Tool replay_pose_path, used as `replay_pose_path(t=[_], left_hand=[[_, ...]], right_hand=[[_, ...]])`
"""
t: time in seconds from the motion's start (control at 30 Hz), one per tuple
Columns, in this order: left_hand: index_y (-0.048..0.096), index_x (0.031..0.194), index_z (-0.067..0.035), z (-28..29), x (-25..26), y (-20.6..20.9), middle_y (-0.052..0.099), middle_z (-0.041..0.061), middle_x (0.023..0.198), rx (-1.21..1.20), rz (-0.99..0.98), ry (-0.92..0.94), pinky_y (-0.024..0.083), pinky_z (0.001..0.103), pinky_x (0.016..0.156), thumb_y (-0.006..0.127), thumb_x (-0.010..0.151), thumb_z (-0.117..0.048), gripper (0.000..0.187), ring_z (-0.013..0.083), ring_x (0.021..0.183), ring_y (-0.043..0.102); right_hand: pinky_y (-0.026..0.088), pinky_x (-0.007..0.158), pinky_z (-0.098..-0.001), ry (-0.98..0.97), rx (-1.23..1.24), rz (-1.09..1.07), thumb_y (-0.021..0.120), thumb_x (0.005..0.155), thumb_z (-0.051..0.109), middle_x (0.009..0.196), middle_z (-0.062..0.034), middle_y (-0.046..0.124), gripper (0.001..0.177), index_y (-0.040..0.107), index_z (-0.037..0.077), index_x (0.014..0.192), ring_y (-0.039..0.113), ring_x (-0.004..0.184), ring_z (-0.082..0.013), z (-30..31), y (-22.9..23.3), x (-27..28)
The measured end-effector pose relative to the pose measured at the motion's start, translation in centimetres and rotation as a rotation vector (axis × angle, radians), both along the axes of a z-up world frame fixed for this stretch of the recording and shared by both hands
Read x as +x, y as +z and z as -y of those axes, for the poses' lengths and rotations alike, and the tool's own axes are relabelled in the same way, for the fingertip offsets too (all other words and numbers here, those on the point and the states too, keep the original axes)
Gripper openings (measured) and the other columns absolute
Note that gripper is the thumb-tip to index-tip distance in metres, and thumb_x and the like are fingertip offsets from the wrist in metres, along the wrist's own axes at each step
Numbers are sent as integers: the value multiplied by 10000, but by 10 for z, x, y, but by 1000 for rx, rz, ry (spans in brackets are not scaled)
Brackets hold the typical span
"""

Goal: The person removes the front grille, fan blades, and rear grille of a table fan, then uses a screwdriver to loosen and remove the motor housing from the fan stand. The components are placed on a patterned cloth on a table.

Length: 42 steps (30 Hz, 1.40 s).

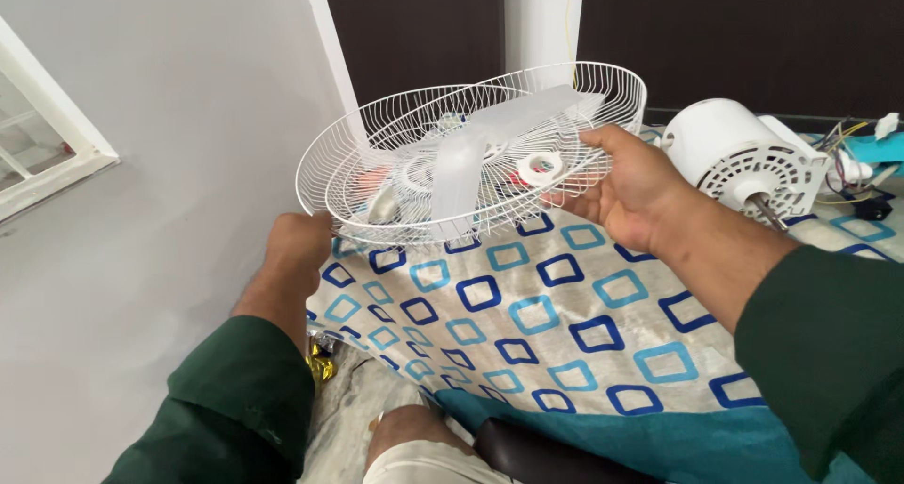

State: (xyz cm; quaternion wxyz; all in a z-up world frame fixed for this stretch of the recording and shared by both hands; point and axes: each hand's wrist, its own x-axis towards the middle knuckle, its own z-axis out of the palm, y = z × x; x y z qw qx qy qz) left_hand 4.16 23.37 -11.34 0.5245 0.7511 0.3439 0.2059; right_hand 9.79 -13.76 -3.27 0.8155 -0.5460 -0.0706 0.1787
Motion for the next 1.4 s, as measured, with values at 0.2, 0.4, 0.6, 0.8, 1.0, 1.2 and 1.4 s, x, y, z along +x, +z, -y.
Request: replay_pose_path(t=[0.2, 0.4, 0.6, 0.8, 1.0, 1.2, 1.4], left_hand=[[714, 1057, 68, 12, -11, 18, 688, 196, 977, 75, -153, -28, 491, 468, 648, 640, 941, -258, 354, 290, 798, 625], [709, 1015, 65, 0, 5, -21, 681, 217, 921, 43, 54, -107, 469, 451, 634, 620, 931, -235, 324, 273, 739, 561], [712, 1038, 61, 7, 9, -25, 727, 129, 960, -281, 308, -74, 453, 379, 686, 529, 956, -367, 472, 218, 762, 601], [676, 1044, 70, 38, -6, 6, 687, 160, 979, -32, 11, -6, 486, 411, 689, 708, 843, -346, 463, 210, 791, 618], [670, 1082, 111, 46, -8, 15, 668, 187, 973, -81, -56, 6, 449, 456, 615, 629, 866, -213, 392, 253, 783, 585], [660, 1108, 100, 37, -7, 10, 688, 176, 980, -16, -17, -24, 493, 422, 638, 620, 858, -216, 404, 230, 793, 632], [647, 1122, 89, 33, -5, 21, 688, 198, 1021, 46, -157, -43, 479, 453, 614, 601, 897, -265, 422, 283, 819, 633]], right_hand=[[577, 869, -392, -213, -470, -22, 442, 1011, 507, 1252, -166, 669, 577, 545, 56, 1355, 656, 1175, -320, -11, -2, 17], [473, 1026, -517, -464, -900, 406, 572, 1049, 491, 1538, -259, 297, 779, 283, -68, 1508, 373, 1388, -428, -20, -32, 28], [432, 1080, -417, -217, -804, 555, 545, 946, 473, 1435, -195, 557, 719, 400, 19, 1485, 533, 1351, -307, -7, -39, 18], [505, 1021, -477, -271, -1033, 463, 634, 924, 585, 1425, -291, 496, 882, 331, -29, 1480, 547, 1314, -380, 1, -31, 12], [561, 984, -469, -137, -814, 223, 647, 815, 586, 1353, -324, 537, 1058, 104, 14, 1521, 655, 1251, -382, 2, -32, 12], [559, 983, -478, -105, -935, 266, 512, 896, 655, 1384, -321, 508, 950, 199, 35, 1544, 633, 1255, -361, 2, -36, 14], [541, 1017, -499, -102, -617, 177, 730, 897, 387, 1497, -278, 486, 1131, -113, 226, 1633, 623, 1300, -396, -3, -33, 23]])
